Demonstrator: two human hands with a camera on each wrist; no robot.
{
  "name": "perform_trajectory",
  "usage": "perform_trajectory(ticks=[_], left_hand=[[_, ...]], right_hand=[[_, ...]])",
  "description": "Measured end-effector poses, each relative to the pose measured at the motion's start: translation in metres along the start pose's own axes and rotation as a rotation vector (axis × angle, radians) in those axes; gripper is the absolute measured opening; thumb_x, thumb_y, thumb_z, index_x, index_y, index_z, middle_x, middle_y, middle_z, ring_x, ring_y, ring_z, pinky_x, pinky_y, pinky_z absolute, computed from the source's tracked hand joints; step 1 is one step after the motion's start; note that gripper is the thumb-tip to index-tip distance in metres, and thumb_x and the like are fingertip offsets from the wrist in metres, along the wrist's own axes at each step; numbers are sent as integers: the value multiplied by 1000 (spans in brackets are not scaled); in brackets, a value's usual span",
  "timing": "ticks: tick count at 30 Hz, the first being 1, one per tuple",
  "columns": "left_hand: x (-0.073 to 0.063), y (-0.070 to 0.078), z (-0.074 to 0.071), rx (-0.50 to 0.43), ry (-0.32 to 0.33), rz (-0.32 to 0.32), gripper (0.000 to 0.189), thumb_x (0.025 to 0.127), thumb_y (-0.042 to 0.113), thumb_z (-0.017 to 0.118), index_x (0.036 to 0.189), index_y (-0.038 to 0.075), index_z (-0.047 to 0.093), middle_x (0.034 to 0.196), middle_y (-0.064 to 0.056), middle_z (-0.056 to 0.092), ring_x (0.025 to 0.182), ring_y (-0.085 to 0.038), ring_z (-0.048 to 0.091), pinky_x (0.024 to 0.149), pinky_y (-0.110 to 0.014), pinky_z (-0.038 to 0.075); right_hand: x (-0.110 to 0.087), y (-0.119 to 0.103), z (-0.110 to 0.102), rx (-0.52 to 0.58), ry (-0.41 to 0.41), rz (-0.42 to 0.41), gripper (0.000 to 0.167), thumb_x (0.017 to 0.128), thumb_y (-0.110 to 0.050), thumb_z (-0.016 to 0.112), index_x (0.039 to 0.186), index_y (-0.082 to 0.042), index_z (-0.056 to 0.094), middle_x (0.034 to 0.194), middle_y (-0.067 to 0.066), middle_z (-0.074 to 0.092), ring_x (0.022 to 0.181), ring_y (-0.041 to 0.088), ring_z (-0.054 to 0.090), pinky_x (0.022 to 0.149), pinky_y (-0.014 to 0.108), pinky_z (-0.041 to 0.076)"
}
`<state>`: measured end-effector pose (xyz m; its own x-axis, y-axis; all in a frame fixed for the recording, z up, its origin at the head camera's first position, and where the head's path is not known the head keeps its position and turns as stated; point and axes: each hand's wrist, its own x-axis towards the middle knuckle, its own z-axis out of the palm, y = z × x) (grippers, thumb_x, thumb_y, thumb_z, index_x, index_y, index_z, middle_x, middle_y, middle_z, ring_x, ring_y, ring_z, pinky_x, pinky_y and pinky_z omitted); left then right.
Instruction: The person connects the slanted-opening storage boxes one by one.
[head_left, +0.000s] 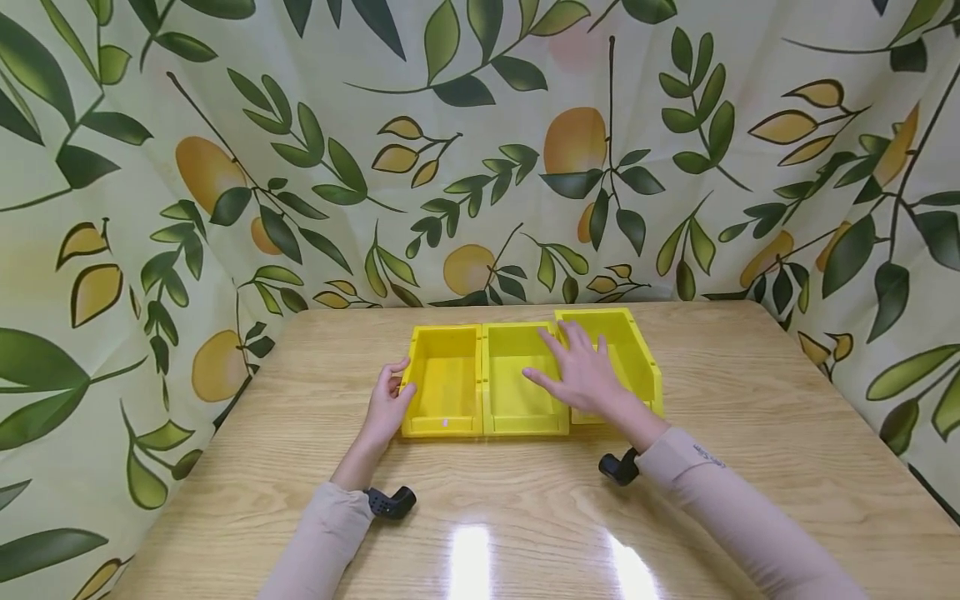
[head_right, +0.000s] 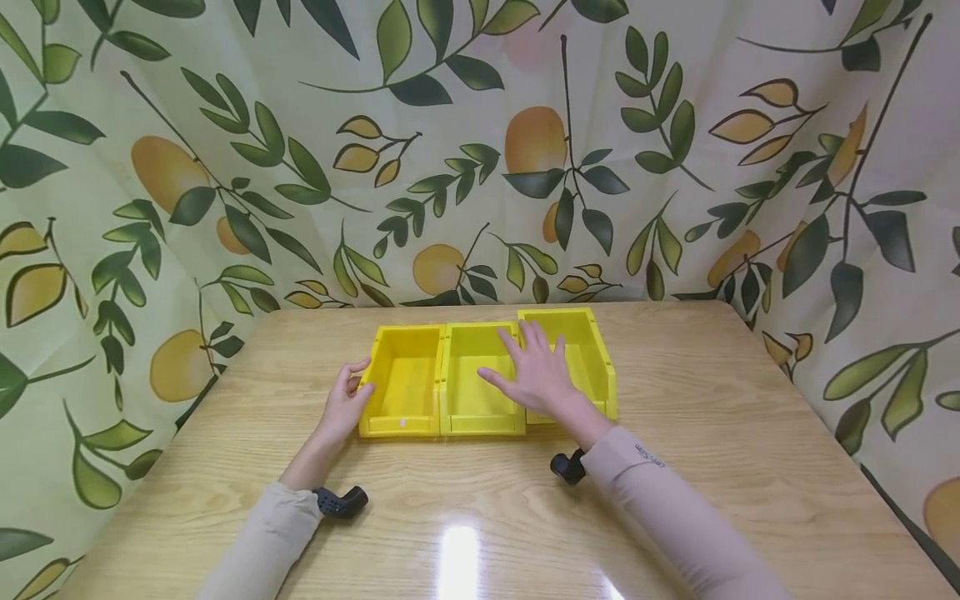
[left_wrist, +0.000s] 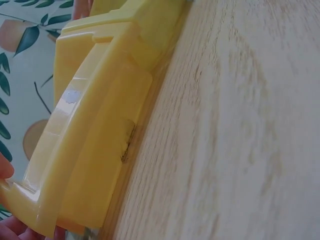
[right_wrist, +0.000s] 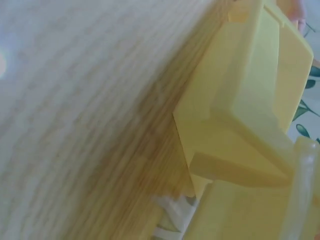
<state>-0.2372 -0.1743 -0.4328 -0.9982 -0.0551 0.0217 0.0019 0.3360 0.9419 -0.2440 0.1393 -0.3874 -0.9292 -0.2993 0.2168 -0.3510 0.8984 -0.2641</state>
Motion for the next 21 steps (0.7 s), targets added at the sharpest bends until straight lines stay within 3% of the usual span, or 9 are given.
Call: perform_trajectory(ticks=[7, 21], left_hand=[[0, 0, -1, 9, -6, -18, 44, 98, 9, 48, 140, 11, 39, 143, -20, 48, 119, -28, 51, 90, -25, 44], [2, 0, -2, 16, -9, -13, 45, 97, 8, 48, 141, 10, 38, 141, -23, 50, 117, -28, 52, 89, -24, 44]], right_hand=[[3, -1, -1, 49, -77, 26, 79, 89, -63, 49, 153, -22, 28, 163, 20, 8, 150, 43, 11, 108, 78, 10], [6, -3, -3, 75, -118, 36, 83, 84, -64, 55, 153, -24, 28, 164, 19, 5, 151, 41, 6, 108, 79, 7]])
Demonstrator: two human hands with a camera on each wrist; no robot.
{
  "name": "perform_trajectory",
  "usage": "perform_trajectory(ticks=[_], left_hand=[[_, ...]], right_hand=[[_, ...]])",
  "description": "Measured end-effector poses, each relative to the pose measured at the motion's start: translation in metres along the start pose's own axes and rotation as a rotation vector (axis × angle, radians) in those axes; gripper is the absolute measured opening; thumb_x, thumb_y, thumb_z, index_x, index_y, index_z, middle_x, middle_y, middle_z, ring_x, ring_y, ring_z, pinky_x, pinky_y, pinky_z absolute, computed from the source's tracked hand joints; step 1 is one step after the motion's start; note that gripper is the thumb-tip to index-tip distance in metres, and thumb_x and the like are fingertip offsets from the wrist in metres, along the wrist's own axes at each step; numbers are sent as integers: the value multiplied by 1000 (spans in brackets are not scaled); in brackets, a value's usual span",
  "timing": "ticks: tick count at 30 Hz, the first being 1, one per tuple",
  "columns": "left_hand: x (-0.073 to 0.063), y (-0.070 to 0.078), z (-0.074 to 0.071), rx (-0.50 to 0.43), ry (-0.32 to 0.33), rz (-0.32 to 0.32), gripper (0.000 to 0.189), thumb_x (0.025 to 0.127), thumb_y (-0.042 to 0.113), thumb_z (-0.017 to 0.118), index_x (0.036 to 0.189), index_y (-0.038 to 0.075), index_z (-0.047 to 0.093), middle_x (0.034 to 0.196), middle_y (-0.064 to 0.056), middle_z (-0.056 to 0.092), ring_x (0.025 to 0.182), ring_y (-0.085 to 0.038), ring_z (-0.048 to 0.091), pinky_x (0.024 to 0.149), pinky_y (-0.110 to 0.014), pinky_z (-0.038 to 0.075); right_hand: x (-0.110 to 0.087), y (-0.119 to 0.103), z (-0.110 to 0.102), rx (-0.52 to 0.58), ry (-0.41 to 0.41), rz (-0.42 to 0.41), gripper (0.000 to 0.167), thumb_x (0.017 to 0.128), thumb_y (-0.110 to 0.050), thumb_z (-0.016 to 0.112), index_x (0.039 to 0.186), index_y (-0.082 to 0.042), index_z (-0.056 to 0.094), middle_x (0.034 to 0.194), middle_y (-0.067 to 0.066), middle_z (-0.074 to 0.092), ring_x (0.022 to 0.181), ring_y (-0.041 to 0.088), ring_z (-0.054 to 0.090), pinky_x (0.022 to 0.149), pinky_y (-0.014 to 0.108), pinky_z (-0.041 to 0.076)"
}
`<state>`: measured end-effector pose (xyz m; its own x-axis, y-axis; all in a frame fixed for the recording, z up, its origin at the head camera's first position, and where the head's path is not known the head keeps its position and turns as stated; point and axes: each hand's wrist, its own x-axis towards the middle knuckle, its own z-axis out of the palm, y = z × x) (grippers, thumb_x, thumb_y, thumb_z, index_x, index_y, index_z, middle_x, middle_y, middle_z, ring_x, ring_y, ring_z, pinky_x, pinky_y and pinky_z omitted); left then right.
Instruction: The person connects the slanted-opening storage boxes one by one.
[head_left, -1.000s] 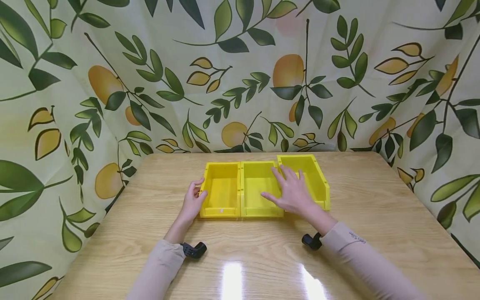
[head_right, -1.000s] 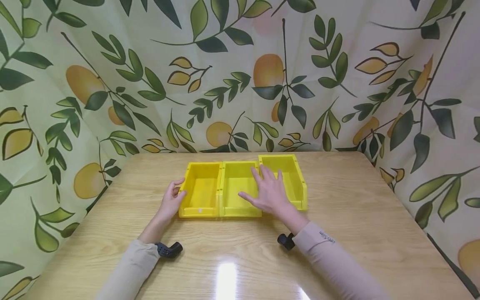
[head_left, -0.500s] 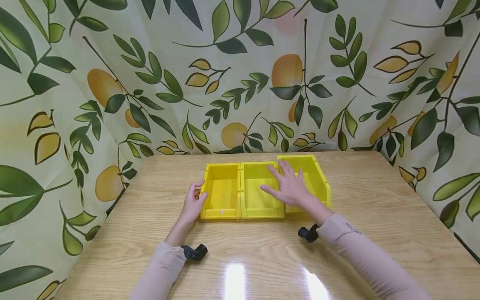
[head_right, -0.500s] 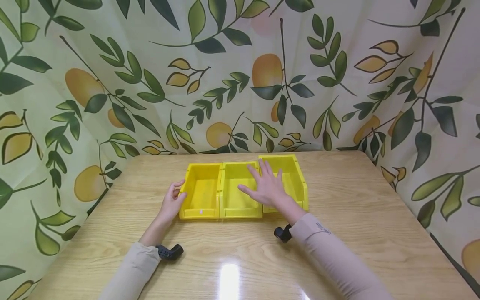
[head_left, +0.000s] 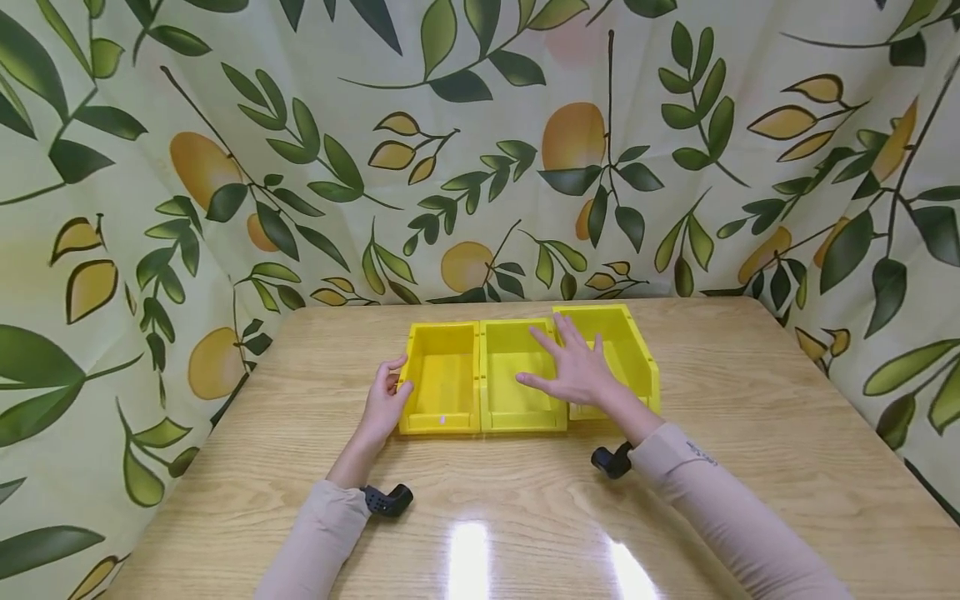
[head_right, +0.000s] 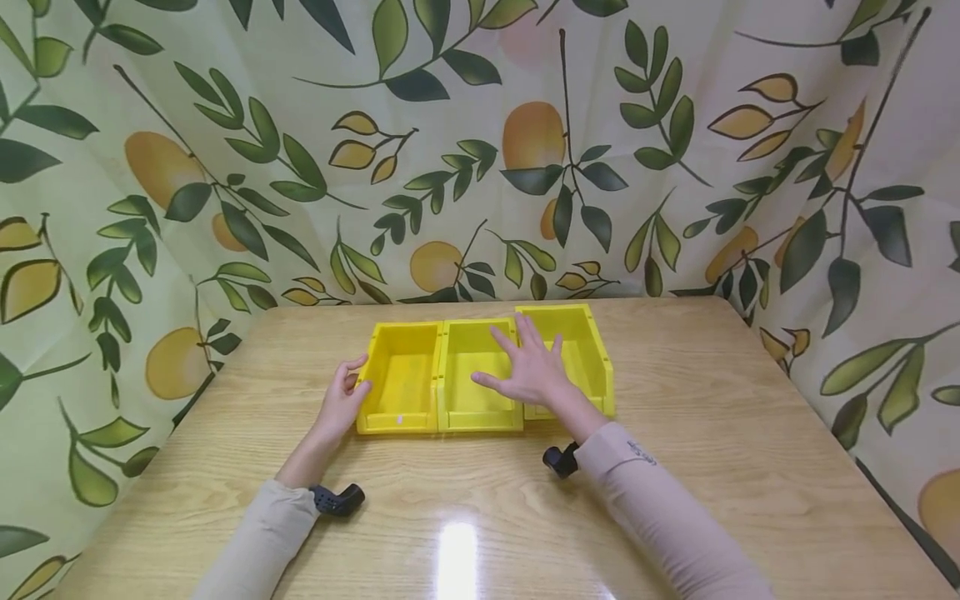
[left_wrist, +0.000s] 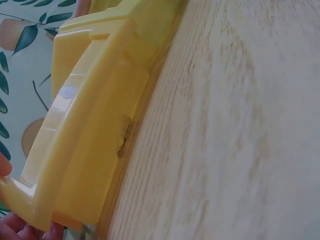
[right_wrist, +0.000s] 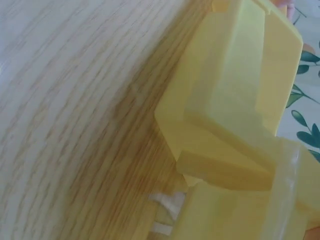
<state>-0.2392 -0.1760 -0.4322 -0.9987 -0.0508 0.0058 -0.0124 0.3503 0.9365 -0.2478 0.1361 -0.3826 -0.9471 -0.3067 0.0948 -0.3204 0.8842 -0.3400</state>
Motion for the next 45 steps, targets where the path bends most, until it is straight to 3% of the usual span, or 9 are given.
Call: perform_trajectory(ticks=[2, 6, 9, 17, 25, 31, 40, 45], left_hand=[[-4, 8, 0, -1, -8, -2, 46, 97, 7, 47, 142, 7, 37, 140, -25, 50, 117, -29, 52, 88, -24, 44], [-3, 9, -1, -8, -6, -7, 47, 98, 8, 47, 143, 7, 36, 137, -28, 51, 114, -29, 53, 86, -23, 45], [1, 1, 1, -8, 3, 2, 46, 98, 9, 47, 143, 10, 36, 138, -26, 51, 116, -28, 53, 86, -22, 46], [-3, -4, 0, 6, -2, 0, 44, 98, 9, 47, 141, 9, 38, 142, -22, 49, 116, -28, 52, 86, -21, 44], [-4, -5, -4, 5, -1, -7, 44, 97, 9, 47, 140, 10, 38, 146, -18, 46, 117, -27, 50, 87, -22, 43], [-4, -4, -3, -5, -4, 9, 44, 97, 7, 46, 140, 8, 38, 137, -25, 51, 110, -26, 52, 81, -19, 43], [-5, -1, 3, -11, -4, 21, 45, 98, 9, 47, 142, 8, 37, 142, -24, 47, 121, -31, 51, 91, -27, 45], [-4, -3, 4, -26, -14, 34, 46, 98, 9, 47, 142, 8, 36, 149, -22, 40, 131, -35, 45, 107, -47, 41]], right_hand=[[0, 0, 0, -4, 0, 3, 83, 84, -65, 55, 152, -24, 29, 163, 20, 5, 151, 41, 6, 107, 80, 6], [1, 0, 0, -14, -6, 7, 84, 84, -66, 54, 152, -25, 29, 164, 19, 4, 151, 43, 6, 106, 81, 5], [0, 1, 4, -11, 2, 15, 84, 83, -65, 55, 152, -26, 29, 164, 18, 4, 150, 44, 8, 105, 82, 4], [-6, 7, 31, 11, 39, 36, 89, 82, -69, 53, 154, -29, 21, 164, 18, 9, 146, 48, 21, 103, 83, 9], [-7, 2, 32, 51, 18, 37, 86, 85, -67, 52, 154, -27, 20, 164, 17, 6, 149, 45, 13, 104, 82, 7], [-7, 3, 30, 33, 22, 37, 84, 86, -65, 52, 154, -28, 21, 164, 17, 7, 150, 42, 10, 105, 81, 10], [-9, 9, 28, 62, 24, 31, 83, 88, -61, 52, 155, -23, 21, 164, 18, 6, 151, 42, 6, 107, 80, 10], [-9, 13, 29, 121, 25, 31, 83, 90, -61, 50, 155, -19, 20, 164, 18, 6, 151, 43, 5, 106, 80, 10]])
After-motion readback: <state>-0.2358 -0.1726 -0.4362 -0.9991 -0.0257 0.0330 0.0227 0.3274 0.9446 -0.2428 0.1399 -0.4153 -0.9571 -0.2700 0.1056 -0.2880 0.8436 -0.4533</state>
